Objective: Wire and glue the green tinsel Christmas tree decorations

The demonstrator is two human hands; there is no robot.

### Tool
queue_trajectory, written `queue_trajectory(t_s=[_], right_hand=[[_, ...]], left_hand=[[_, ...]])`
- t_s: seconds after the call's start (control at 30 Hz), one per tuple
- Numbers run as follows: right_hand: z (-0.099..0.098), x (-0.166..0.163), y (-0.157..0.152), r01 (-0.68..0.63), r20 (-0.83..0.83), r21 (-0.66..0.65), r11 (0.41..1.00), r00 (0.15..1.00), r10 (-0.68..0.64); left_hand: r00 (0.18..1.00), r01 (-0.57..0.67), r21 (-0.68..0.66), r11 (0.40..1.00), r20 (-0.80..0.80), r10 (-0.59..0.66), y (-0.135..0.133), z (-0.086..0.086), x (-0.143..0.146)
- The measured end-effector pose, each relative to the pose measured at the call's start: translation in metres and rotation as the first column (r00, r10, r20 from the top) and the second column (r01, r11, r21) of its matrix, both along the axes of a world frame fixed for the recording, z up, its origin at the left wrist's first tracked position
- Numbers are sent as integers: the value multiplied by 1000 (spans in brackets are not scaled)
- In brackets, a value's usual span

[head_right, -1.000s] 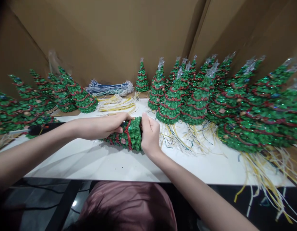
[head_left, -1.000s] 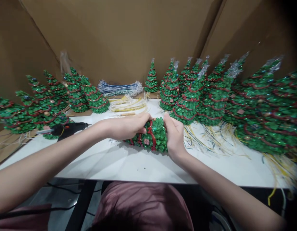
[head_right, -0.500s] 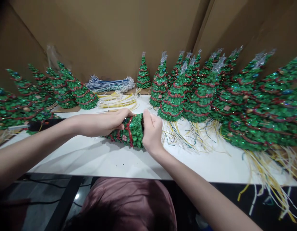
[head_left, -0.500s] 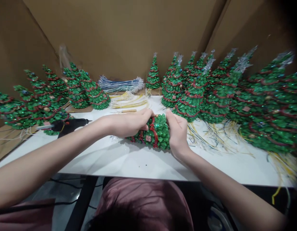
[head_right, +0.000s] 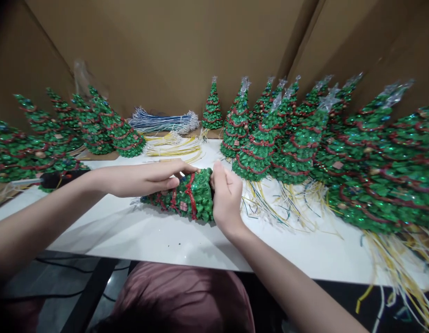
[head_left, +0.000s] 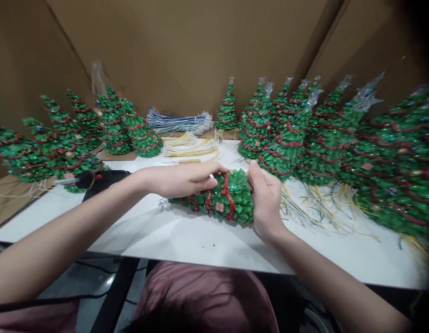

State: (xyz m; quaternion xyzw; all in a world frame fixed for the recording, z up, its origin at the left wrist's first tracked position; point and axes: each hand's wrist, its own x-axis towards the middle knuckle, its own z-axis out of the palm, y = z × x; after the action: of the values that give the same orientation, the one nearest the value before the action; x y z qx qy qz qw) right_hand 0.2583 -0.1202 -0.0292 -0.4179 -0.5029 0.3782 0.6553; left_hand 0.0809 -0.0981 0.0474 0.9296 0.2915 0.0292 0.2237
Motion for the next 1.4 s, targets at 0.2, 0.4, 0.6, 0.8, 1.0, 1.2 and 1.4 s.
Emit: queue_trajectory(t_s=[0.2, 0.4, 0.6, 0.8, 1.0, 1.2, 1.4], right_hand=[[1, 3, 2, -59, -36, -90, 994, 998, 56], [4, 7, 3, -100, -44, -133, 986, 995, 95], [4, 8, 5, -145, -80, -209, 967, 988, 131], [4, 6, 5, -110, -107, -247, 963, 991, 86], [0, 6, 8, -90, -96, -216, 972, 993, 71], [-1, 7, 9, -69, -75, -182, 981, 996, 56], [-3, 6, 10, -90, -130, -200, 976, 989, 64]], left_hand=[[992, -71, -5, 997, 102, 72, -7, -10, -5], [936, -83, 15, 996, 345, 73, -15, -35, -7], [825, -150, 130, 980, 563, 51, -28, -56, -10], [771, -188, 177, 966, 635, 34, -35, -68, -16], [746, -156, 119, 980, 665, 38, -33, -71, -20], [757, -146, 119, 982, 652, 33, -32, -72, -20], [772, -103, 96, 990, 635, 19, -32, -70, -21]])
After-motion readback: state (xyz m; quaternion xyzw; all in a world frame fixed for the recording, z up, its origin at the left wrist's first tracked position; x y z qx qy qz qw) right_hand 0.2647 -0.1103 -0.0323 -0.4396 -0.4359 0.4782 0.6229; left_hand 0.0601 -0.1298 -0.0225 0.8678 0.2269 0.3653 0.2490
